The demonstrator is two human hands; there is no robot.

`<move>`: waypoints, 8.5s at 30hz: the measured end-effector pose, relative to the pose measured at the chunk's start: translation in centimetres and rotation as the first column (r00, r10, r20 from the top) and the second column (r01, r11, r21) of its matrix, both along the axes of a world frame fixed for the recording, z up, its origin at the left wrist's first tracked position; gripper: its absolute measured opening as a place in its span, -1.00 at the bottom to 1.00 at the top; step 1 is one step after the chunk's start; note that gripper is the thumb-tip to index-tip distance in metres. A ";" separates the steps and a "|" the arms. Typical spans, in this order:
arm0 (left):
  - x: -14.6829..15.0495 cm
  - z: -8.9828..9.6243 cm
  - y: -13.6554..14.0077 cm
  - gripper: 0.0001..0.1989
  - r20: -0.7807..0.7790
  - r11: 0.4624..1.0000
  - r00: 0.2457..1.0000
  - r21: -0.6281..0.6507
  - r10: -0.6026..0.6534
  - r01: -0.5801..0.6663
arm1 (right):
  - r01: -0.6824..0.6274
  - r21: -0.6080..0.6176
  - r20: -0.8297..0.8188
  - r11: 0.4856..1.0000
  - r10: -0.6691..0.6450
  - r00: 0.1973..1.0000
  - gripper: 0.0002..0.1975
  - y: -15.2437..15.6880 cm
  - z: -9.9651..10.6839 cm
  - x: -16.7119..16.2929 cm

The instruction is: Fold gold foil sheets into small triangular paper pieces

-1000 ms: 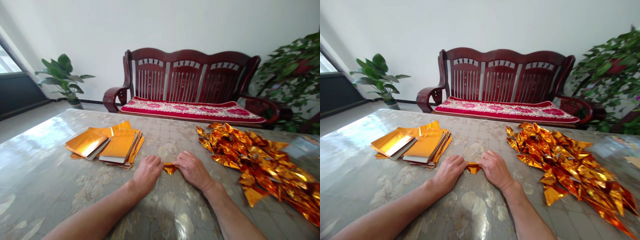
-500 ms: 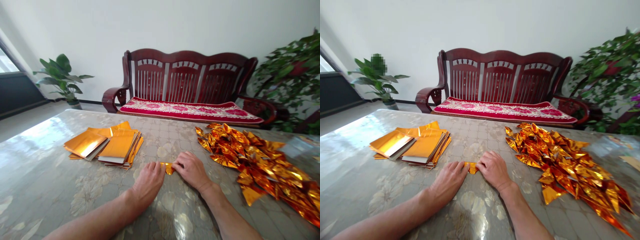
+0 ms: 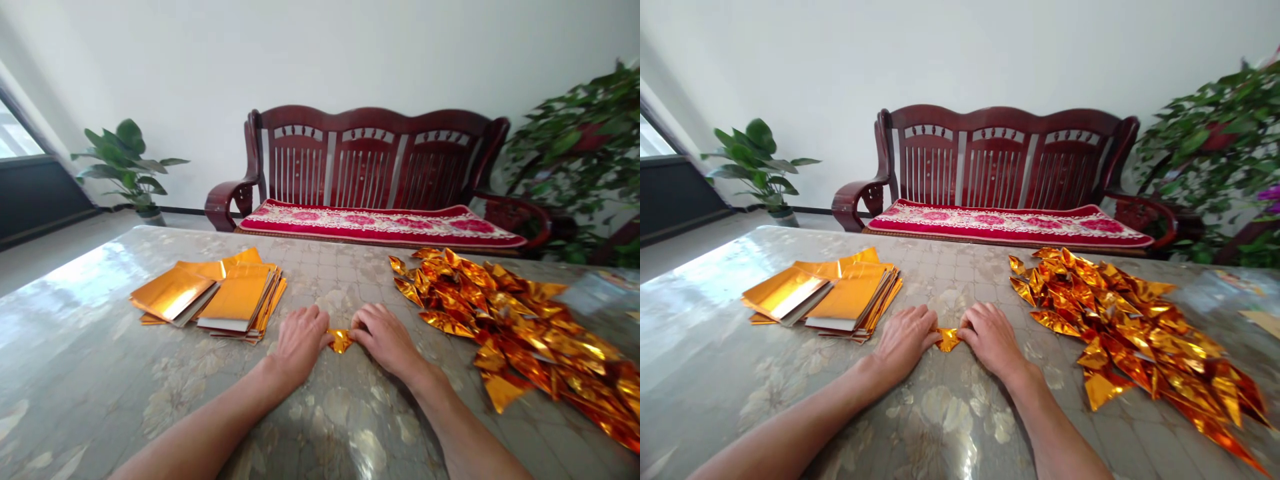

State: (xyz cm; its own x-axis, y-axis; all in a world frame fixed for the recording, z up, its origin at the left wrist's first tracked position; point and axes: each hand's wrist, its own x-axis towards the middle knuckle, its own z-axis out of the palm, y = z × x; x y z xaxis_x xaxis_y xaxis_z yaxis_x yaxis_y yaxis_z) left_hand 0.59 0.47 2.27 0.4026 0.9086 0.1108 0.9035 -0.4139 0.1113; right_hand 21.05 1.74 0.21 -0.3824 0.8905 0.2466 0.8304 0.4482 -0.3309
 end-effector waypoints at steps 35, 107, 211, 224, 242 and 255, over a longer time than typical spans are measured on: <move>-1.5 -1.3 0.0 -0.61 0.370 0.959 0.893 0.209 -0.257 0.190 | -0.036 0.062 -0.601 0.997 0.066 0.797 -0.68 -0.6 0.9 -1.1; 0.0 -2.0 -0.3 -0.84 0.878 0.989 0.457 -0.113 0.143 -0.093 | 0.010 -0.164 -0.592 0.986 -0.107 0.799 -0.86 -2.4 1.0 -5.4; -3.2 -2.6 2.6 -0.91 0.776 0.961 0.585 0.094 -0.235 0.261 | -0.168 -0.061 -0.509 0.984 0.114 0.853 -0.85 0.4 -0.4 -0.4; -3.2 -2.7 2.6 -0.88 0.796 0.952 0.570 0.025 -0.204 0.306 | -0.179 -0.031 -0.431 0.983 0.148 0.890 -0.83 0.4 -0.7 -0.1; -3.6 -3.5 3.2 -0.89 0.766 0.926 0.603 -0.025 -0.225 0.378 | -0.228 0.120 -0.336 0.966 0.256 0.906 -0.79 0.5 -1.2 0.1; -3.7 -3.4 2.5 -0.89 0.713 0.955 0.653 0.078 -0.255 0.288 | -0.347 0.286 -0.082 0.893 0.383 0.920 -0.70 0.0 -0.1 0.3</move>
